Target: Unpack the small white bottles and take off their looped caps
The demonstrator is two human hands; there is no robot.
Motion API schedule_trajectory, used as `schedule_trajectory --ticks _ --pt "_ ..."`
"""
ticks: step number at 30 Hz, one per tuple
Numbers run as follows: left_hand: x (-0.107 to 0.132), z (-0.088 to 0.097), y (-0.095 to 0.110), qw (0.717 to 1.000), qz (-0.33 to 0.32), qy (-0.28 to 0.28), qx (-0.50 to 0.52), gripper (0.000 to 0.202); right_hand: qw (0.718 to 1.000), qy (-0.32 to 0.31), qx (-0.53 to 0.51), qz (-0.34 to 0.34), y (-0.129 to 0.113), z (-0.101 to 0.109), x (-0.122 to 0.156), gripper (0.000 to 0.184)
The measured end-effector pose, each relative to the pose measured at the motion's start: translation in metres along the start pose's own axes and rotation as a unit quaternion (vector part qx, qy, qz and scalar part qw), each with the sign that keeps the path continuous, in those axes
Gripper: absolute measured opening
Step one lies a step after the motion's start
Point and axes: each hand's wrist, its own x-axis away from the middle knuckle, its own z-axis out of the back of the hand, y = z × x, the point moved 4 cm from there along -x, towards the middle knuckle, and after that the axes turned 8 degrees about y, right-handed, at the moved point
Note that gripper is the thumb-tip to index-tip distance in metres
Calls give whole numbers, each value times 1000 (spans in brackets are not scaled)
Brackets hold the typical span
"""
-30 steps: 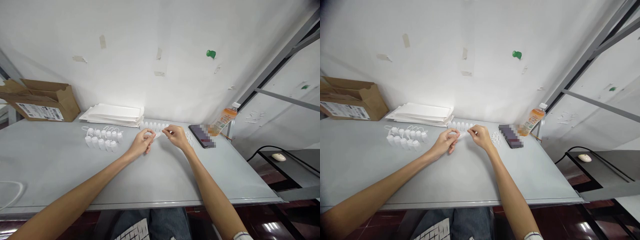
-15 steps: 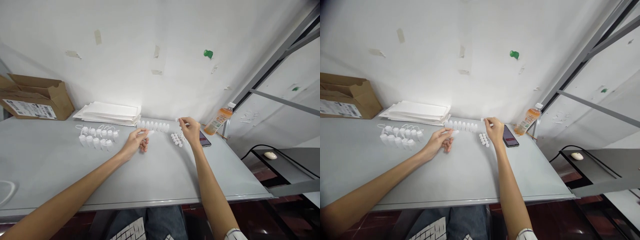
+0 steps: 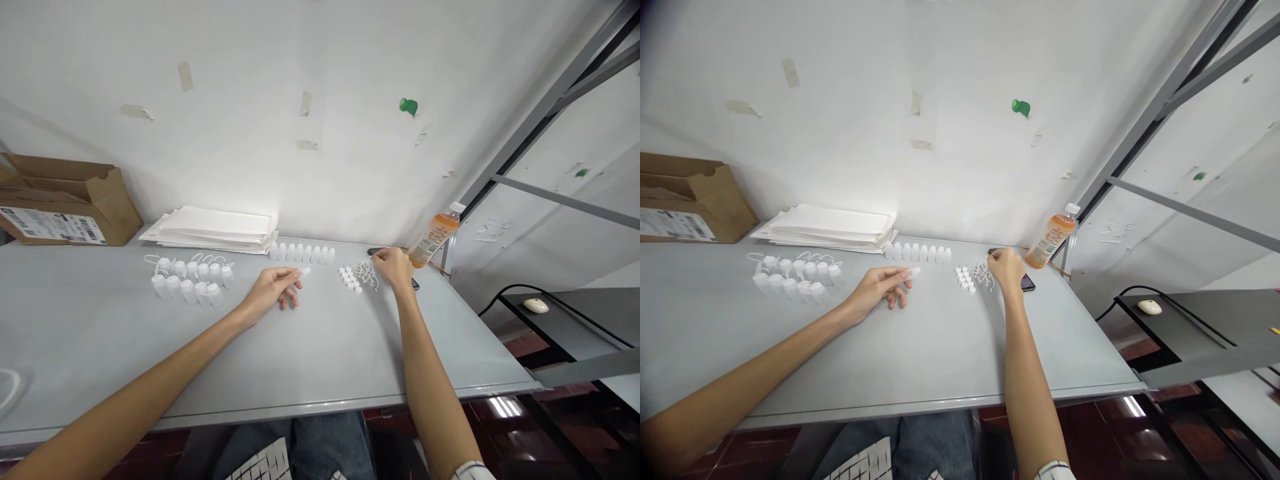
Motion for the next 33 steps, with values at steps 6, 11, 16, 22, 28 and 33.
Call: schedule_trajectory --ticks 6,11,16,22,28,33 --pt "-1 1 -2 1000 -4 -10 -3 42 998 -53 27 -4 -3 -6 4 27" --pt "0 0 -2 1000 -2 -8 -9 41 997 -60 43 4 -3 -8 3 27" --pt "-1 0 -2 1000 -2 -10 -10 43 997 -57 49 1 -4 -7 4 23" --pt "-1 1 -2 1000 -6 -13 -10 45 1000 19 -1 -7 -1 -4 1 25" --pt "-1 1 -2 1000 -9 -10 -8 42 977 71 -185 78 -20 -5 5 33" --pt "-2 0 -2 1000 -15 6 -9 39 921 -54 -346 173 -67 -10 39 33"
